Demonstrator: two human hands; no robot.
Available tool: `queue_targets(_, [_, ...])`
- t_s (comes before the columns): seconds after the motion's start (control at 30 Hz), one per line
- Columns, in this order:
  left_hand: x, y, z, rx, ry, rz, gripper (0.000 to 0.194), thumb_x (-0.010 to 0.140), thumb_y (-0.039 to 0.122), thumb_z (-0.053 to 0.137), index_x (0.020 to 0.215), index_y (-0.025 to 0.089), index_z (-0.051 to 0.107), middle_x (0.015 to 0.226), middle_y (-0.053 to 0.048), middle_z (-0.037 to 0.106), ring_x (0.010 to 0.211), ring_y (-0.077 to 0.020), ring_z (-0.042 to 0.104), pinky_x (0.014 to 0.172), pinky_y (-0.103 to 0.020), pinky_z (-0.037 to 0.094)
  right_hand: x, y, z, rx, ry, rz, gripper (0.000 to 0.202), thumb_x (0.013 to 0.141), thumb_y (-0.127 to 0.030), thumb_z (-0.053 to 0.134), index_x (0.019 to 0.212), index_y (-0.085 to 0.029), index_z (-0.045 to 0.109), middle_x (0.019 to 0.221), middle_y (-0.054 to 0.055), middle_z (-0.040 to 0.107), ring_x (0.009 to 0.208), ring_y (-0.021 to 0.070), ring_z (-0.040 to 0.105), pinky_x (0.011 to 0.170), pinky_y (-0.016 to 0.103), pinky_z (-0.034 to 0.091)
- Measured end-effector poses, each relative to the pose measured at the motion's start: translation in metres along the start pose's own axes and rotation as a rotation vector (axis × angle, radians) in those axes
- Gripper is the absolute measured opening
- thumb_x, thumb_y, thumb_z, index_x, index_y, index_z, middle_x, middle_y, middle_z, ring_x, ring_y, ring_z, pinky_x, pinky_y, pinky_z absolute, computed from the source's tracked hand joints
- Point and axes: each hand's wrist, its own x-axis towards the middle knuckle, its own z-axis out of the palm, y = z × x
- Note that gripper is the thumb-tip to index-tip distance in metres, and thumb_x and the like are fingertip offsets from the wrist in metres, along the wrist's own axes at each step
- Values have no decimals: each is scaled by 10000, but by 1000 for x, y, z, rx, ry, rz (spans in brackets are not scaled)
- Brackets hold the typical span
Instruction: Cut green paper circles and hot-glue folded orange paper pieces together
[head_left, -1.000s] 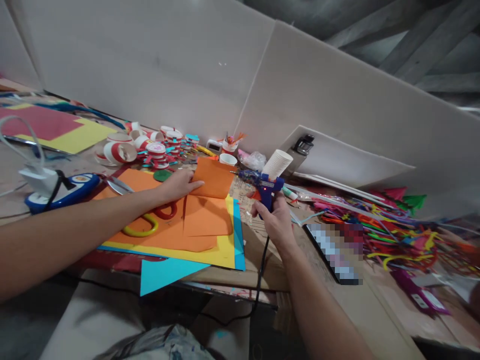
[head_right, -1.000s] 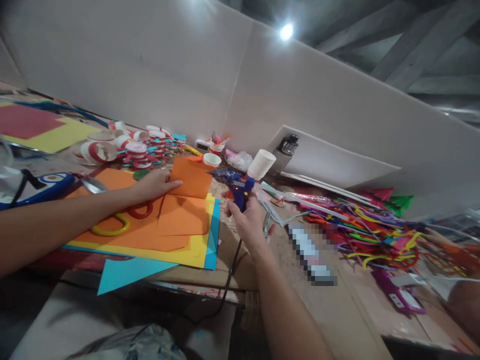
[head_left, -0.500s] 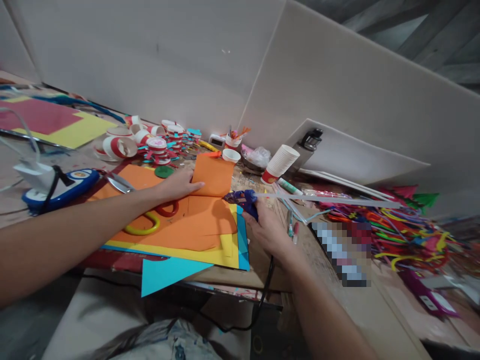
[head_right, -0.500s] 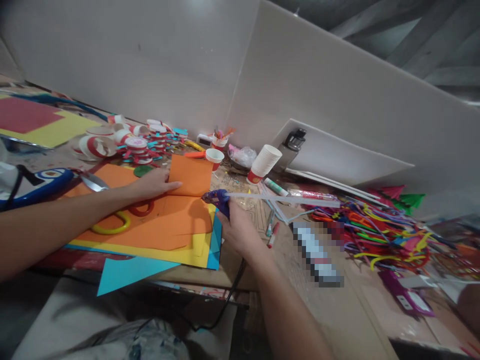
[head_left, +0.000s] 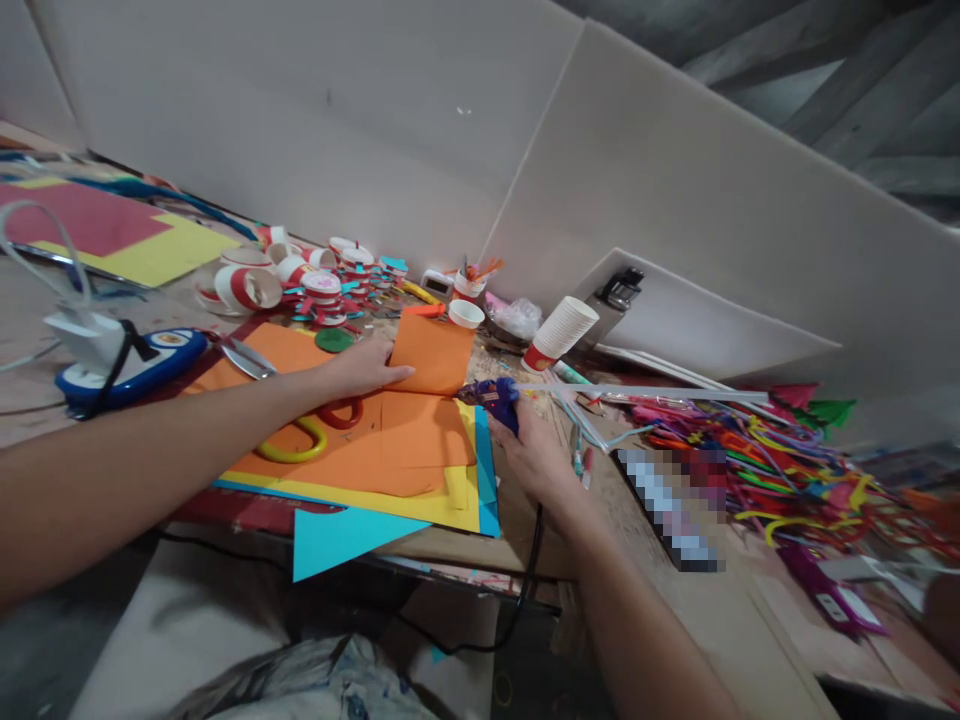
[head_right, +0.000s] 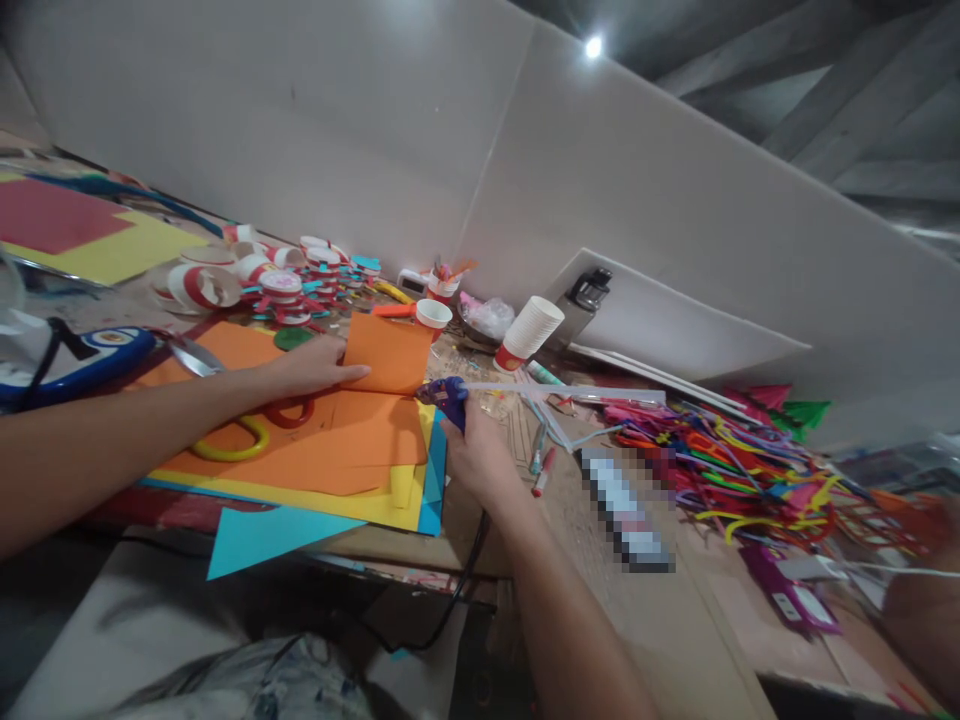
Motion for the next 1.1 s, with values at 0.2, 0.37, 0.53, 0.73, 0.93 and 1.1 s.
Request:
queue_targets(0.2, [-2,2,-1,-32,-8,15,312,812,400,538,836,143,713,790,-52,721,694,-191,653,623,-231,469,2,-5,3,-7,-26,20,345,885,-266,487,1195,-118,520,1135,181,642,1007,300,602,821,388,455])
queue_targets(0.37, [-4,10,-8,24,15,-33,273,805,386,567,792,150,704,736,-44,705,686,-189,644,632,-225,467,1,-6,8,19,-9,-13,331,874,-271,484,1187,-166,515,1119,142,660,1017,285,610,825,378,463])
queue_targets(0.53, [-5,16,-11,23,17,-8,231,810,333,550,760,150,681,729,-40,696,658,-174,624,635,-226,454,1,-3,10,17,-12,3,352,869,-287,487,1201,-177,518,1119,143,665,1029,298,615,821,388,469])
queue_targets(0.73, [-8,19,-14,63,18,-53,260,794,363,541,679,155,646,612,-25,638,581,-168,580,568,-239,417,-5,-3,5,42,-3,-1,362,877,-298,484,1211,-161,518,1119,156,662,1020,298,618,830,393,473])
queue_targets(0.93, [-10,19,-16,52,46,-63,264,768,382,567,651,158,643,569,-17,608,562,-160,560,527,-240,391,-1,-21,11,133,-50,-41,348,876,-264,488,1211,-179,532,1153,128,661,1037,262,616,865,377,468])
queue_targets(1.1, [-11,19,-16,43,32,-60,263,766,383,573,745,156,704,623,-34,660,625,-181,600,555,-237,419,7,-24,19,190,-64,-95,344,871,-263,508,1202,-180,540,1181,118,651,1056,243,608,895,369,457])
